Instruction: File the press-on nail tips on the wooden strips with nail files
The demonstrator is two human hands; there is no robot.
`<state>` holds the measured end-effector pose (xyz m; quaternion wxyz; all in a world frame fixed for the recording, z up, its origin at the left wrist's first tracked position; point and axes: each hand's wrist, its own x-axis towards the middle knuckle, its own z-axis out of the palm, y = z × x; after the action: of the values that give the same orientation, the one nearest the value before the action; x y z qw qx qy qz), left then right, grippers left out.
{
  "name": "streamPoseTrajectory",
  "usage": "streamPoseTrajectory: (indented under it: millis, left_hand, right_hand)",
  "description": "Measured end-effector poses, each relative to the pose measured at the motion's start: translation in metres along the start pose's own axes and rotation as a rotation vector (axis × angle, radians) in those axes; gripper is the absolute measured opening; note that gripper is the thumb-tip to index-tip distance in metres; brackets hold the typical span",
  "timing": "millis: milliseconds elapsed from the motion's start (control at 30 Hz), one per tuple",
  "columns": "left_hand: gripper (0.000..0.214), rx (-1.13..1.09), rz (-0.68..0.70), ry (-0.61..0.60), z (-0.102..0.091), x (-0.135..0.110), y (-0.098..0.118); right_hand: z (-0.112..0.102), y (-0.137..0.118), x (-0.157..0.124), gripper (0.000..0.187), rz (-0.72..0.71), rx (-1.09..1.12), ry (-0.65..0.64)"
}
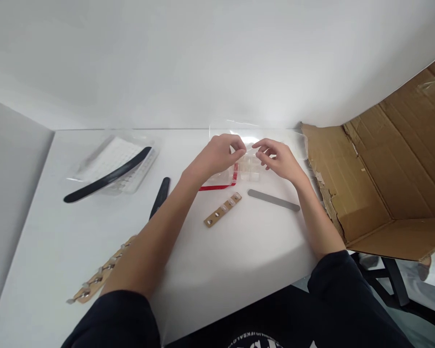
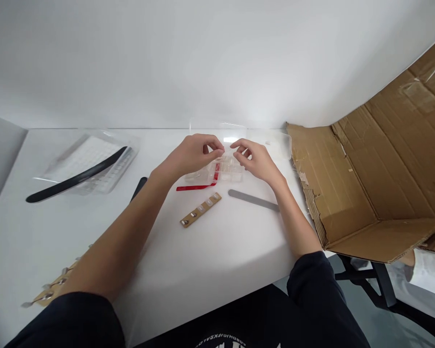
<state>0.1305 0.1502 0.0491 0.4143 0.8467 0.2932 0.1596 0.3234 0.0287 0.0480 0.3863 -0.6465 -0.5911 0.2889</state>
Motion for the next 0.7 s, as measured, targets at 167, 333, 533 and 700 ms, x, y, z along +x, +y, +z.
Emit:
streamPoseTrajectory:
  millis: [167, 333, 533, 700]
  left_hand:
    - [0.015, -0.095, 0.054, -0.015, -0.003, -0.001, 0.006]
    - [0.015, -0.083, 0.057, -0.009, -0.008, -0.002, 0.007]
    - [0.018, 0.039, 0.043, 0.111, -0.027, -0.004, 0.0]
    - [0.018, 0.08, -0.003, 0.119, -0.034, -0.007, -0.001]
  right_hand:
    - [0.008, -0.003, 0.002, 0.022, -0.03, 0.142, 0.088]
    - [0.012, -0.002, 0.004, 0.026, -0.014, 0.195, 0.092]
    - [0.009, 0.002, 0.004, 0.03, 0.021, 0.225, 0.159]
    - [0.007, 0.003, 0.005, 0.028, 0.064, 0.366, 0.15]
